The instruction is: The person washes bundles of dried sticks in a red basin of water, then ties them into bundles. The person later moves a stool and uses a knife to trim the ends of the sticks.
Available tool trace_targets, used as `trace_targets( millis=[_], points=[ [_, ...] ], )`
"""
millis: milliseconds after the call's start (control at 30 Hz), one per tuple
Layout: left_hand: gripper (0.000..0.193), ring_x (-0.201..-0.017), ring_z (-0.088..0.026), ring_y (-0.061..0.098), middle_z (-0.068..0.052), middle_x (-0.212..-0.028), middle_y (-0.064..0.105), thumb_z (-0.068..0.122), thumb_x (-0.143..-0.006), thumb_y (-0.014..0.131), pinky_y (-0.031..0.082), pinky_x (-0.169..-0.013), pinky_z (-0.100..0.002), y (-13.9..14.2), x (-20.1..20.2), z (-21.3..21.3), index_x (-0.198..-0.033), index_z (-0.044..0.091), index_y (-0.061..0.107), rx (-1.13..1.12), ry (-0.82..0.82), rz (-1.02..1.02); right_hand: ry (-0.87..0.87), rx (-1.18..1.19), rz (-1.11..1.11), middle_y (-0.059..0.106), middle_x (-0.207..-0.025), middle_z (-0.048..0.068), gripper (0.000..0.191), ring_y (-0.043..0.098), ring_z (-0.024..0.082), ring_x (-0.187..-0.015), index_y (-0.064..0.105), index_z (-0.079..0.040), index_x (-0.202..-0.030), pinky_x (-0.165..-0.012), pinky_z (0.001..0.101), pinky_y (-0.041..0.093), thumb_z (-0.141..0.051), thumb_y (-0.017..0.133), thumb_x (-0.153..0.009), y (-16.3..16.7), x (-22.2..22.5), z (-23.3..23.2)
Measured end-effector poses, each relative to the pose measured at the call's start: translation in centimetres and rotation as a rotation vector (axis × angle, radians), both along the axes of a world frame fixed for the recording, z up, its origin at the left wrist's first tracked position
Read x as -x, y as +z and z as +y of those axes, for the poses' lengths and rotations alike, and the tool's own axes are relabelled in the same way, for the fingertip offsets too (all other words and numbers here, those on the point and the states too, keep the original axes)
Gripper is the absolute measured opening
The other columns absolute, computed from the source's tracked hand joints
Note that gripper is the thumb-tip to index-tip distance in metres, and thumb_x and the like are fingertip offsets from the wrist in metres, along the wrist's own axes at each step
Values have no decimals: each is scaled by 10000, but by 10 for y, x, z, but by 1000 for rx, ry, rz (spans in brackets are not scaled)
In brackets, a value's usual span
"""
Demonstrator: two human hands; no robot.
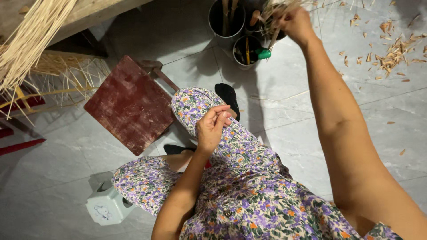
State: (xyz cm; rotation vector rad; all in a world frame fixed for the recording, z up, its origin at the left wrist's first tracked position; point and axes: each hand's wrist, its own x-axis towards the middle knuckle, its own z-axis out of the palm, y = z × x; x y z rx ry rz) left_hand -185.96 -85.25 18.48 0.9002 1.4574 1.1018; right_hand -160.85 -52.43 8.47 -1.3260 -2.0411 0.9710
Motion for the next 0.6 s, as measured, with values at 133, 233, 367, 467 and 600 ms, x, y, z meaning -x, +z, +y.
trace_targets(
  millis=[133, 233, 367, 467, 600],
  points=[
    [219, -787, -80, 692, -81, -962, 753, 79, -1041, 601, 582, -716, -226, 5, -4, 5, -1229, -8, 670, 35, -16, -25, 84, -195, -189, 742, -956, 151, 251, 686, 284, -845, 790, -83, -1133, -741, 406, 567, -42, 774, -886, -5, -2, -4],
    [221, -794, -81, 682, -78, -982, 745, 81, -1049, 590, 588, -733, -229, 7, -4, 8, -1237, -11, 659, -2, -28, -77, 45, -21, -211, 726, -949, 153, 328, 685, 265, -769, 729, -64, -1227, -687, 410, 543, -58, 755, -900, 2, -13, 0],
    [215, -789, -79, 682, -72, -972, 748, 82, -1053, 584, 591, -728, -230, 8, -5, 10, -1228, -12, 668, 35, -48, -38, 76, -167, -210, 718, -937, 148, 167, 683, 269, -838, 705, -11, -1097, -702, 402, 545, -8, 734, -933, 17, -28, 7],
    [219, -804, -78, 684, -68, -975, 743, 80, -1051, 580, 597, -739, -232, 8, -6, 12, -1235, -5, 663, 29, -62, -53, 53, -177, -170, 713, -927, 147, 163, 680, 274, -821, 707, -5, -1073, -689, 414, 535, -8, 757, -918, 30, -28, 15],
    [219, -806, -80, 691, -67, -968, 741, 77, -1045, 587, 598, -738, -233, 7, -6, 15, -1238, 4, 662, 30, -67, -46, 4, -153, -171, 650, -858, 174, 136, 641, 308, -769, 657, 36, -1004, -671, 433, 499, -21, 758, -934, 38, -19, 24]
  ],
)
